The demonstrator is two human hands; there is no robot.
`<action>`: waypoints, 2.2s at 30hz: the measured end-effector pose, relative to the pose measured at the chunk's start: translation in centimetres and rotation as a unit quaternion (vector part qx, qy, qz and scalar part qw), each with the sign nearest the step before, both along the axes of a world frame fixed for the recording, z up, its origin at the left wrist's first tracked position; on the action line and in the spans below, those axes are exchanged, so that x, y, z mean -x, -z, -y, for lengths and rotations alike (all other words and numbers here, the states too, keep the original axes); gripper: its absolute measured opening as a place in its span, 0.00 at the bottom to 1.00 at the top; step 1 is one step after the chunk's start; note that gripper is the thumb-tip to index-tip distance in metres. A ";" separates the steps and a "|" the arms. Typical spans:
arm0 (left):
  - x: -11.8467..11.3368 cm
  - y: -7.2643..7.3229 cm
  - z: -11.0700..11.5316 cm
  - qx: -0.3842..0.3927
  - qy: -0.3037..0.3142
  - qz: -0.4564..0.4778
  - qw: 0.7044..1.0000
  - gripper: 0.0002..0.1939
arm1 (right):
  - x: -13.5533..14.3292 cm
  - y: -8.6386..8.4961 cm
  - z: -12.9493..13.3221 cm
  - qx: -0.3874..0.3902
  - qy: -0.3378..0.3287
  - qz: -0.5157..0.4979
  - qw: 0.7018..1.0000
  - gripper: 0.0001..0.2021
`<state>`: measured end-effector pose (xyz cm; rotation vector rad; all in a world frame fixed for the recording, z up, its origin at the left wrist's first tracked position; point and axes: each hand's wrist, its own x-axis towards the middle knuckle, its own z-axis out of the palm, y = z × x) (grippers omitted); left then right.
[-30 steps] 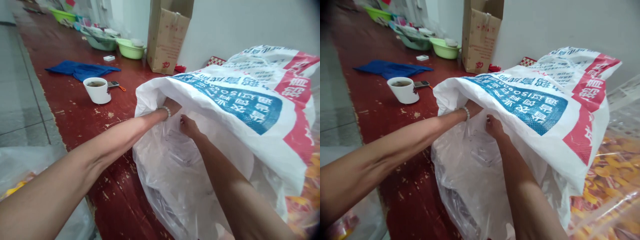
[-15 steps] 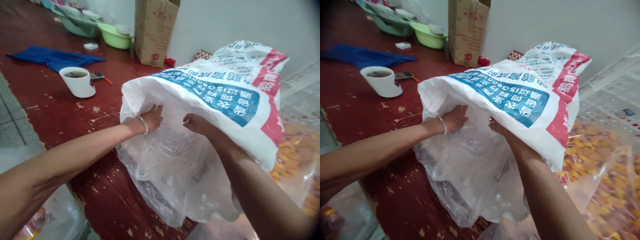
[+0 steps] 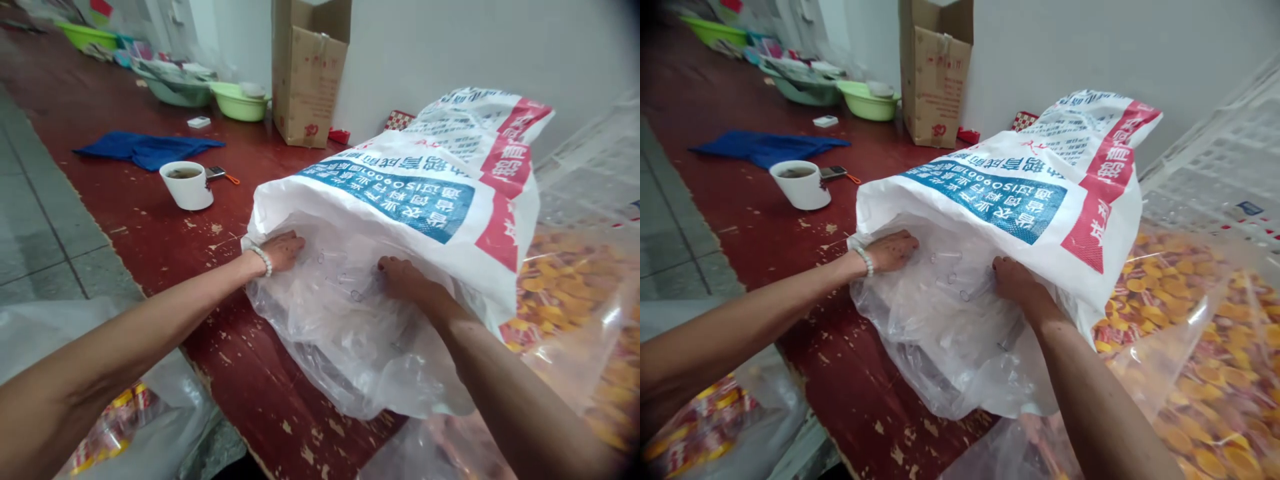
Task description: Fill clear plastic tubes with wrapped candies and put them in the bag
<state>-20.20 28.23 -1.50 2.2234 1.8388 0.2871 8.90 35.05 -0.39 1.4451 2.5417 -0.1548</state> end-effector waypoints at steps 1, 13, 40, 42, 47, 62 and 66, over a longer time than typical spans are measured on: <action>0.0 0.2 -0.1 -0.008 0.000 0.004 1.000 0.17 | 0.1 -0.3 0.1 -0.009 0.007 -0.005 1.000 0.19; -4.0 -2.5 6.0 -0.034 0.005 0.385 0.922 0.13 | 2.7 -4.8 8.6 0.032 0.103 -0.365 0.925 0.22; -12.6 -2.2 23.7 0.248 -0.017 0.721 0.647 0.10 | 1.2 -0.9 30.5 0.176 0.128 -0.717 0.662 0.21; -13.6 -1.8 24.3 0.309 -0.011 0.741 0.596 0.10 | 0.4 -0.7 31.0 0.090 0.115 -0.697 0.702 0.20; -14.8 -1.6 25.1 0.470 0.055 0.701 0.534 0.16 | -2.1 -0.8 32.2 -0.089 -0.037 -0.594 0.799 0.19; -17.3 -0.1 25.5 0.536 0.046 0.675 0.504 0.16 | -6.2 -1.4 35.2 0.014 -0.105 -0.476 0.873 0.23; -18.5 -0.1 25.4 0.553 0.019 0.689 0.469 0.15 | -6.7 -1.2 35.3 0.029 -0.106 -0.478 0.871 0.22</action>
